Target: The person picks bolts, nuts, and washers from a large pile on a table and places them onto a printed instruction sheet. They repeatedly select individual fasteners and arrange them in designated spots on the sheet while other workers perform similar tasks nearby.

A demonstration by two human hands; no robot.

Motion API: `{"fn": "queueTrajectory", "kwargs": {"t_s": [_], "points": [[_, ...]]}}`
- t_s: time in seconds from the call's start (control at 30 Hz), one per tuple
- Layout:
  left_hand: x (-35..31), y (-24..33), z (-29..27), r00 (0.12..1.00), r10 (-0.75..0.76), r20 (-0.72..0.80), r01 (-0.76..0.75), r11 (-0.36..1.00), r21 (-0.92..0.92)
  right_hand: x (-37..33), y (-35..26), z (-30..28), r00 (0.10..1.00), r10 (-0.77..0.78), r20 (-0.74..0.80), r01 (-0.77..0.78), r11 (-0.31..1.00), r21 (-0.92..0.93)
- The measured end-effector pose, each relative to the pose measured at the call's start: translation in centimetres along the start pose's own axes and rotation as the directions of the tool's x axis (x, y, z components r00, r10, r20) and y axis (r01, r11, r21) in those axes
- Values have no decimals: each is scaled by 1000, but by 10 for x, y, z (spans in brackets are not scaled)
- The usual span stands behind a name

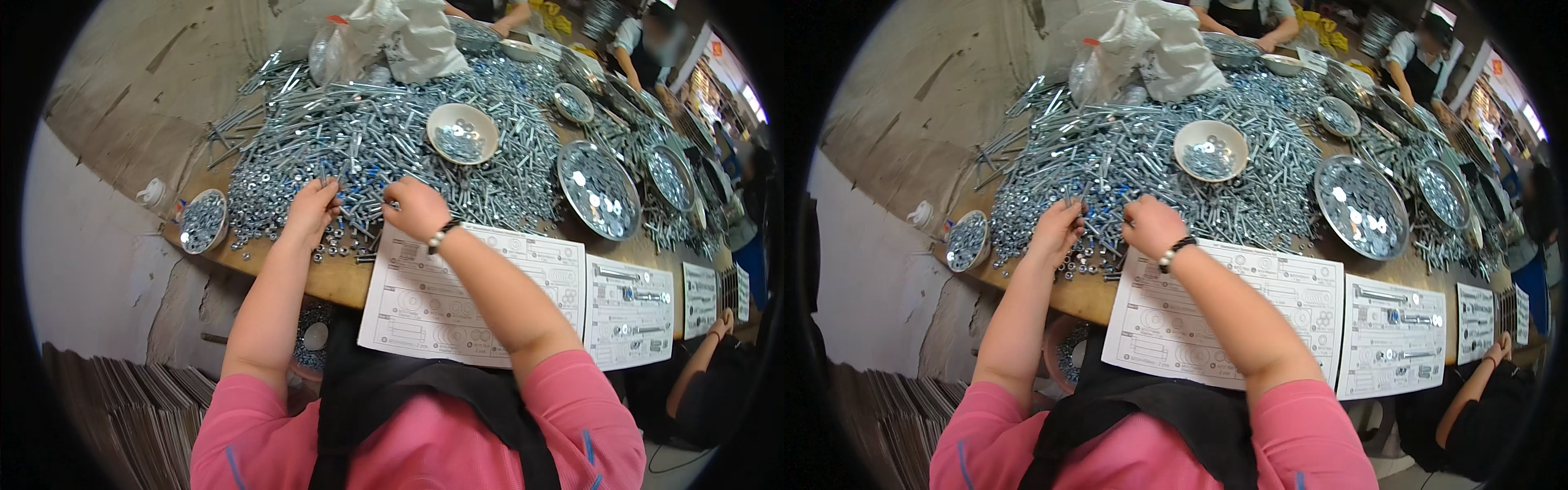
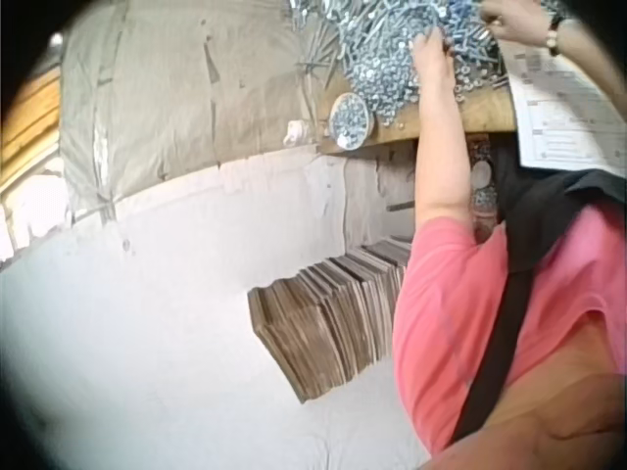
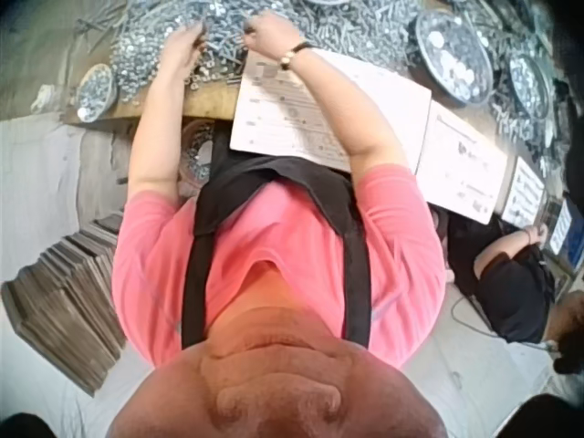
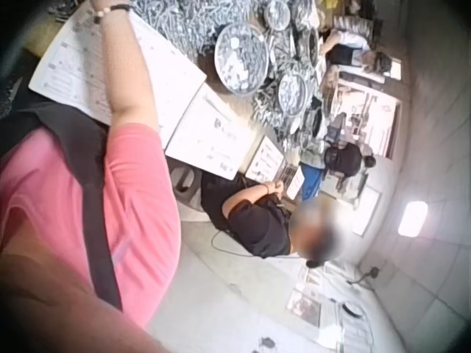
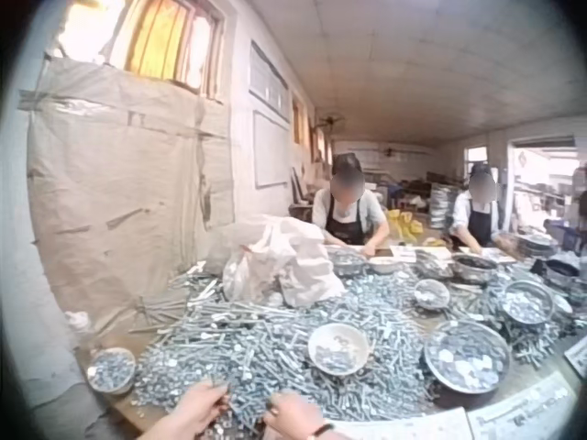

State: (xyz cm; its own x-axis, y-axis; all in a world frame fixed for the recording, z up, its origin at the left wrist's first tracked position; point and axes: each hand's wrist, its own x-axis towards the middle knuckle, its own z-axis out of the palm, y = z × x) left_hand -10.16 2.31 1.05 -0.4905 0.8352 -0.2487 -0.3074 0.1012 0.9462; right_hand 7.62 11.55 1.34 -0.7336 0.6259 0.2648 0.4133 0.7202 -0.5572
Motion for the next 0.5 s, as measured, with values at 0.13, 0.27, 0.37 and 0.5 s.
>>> {"fn": "queueTrajectory", "kwargs": {"t_s": [0.13,0.27,0.37,0.5], "points": [[-6,-6,33,995,59,76,-84,919,385,-57,51,-62,991,40,129,-27,995,-98],[-8,-43,81,892,286,351,-452,612,649,-110,62,-76,973,137,185,-69,940,-333],[-20,-63,122,830,273,487,-556,481,678,-131,61,-72,965,206,161,-106,871,-479],[-38,-77,160,810,178,558,-575,426,698,-152,69,-74,960,240,144,-134,846,-516]]}}
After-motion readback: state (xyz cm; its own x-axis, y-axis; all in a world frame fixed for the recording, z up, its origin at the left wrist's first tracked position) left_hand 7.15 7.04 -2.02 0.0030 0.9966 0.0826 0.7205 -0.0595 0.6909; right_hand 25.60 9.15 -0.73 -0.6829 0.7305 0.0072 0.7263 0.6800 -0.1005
